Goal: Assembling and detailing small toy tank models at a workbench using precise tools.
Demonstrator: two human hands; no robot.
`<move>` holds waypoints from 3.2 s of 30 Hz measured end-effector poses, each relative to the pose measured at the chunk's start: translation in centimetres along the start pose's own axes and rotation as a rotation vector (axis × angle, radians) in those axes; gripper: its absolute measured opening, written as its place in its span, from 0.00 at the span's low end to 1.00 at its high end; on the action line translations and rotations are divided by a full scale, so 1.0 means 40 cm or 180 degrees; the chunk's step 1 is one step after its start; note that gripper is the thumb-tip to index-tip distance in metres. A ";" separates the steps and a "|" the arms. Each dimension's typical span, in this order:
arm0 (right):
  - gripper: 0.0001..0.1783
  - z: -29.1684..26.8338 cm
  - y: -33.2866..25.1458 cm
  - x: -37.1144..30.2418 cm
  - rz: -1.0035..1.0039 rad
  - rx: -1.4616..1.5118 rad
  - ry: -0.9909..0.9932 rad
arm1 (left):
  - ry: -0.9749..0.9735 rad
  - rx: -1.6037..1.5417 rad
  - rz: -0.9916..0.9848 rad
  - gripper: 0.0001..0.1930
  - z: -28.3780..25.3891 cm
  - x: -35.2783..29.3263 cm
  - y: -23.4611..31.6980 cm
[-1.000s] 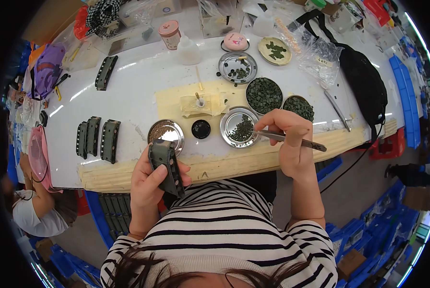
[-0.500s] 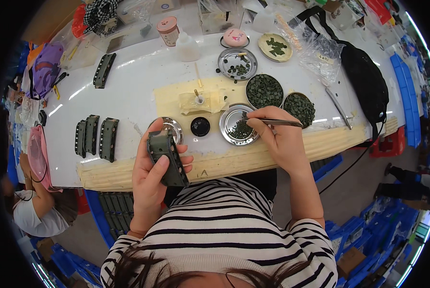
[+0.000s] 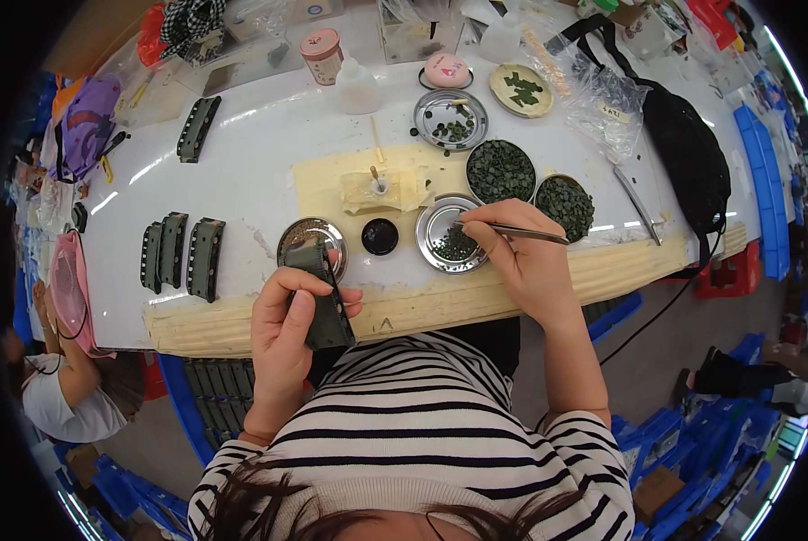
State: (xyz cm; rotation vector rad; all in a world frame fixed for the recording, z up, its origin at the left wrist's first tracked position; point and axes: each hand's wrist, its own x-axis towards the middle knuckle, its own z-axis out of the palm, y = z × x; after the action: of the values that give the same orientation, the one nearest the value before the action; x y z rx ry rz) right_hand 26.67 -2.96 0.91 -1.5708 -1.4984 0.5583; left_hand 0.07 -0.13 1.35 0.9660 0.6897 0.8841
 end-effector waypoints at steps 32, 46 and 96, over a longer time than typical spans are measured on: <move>0.10 0.115 -0.161 0.015 -0.1090 0.1140 -0.0385 | -0.0024 -0.0810 -0.0064 0.15 0.013 0.046 -0.018; 0.11 0.119 -0.174 0.020 -0.1182 0.0922 -0.0380 | 0.0044 -0.0643 0.0062 0.16 0.016 0.046 -0.025; 0.03 0.134 -0.062 0.019 -0.0806 0.0127 0.0133 | 0.0535 -0.0006 -0.0117 0.25 -0.021 0.004 0.045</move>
State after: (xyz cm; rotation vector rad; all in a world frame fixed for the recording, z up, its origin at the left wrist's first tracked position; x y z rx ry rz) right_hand 21.10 -1.01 0.33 -1.3286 -1.6140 0.4051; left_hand -1.11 0.84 2.60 0.8811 0.8469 0.9403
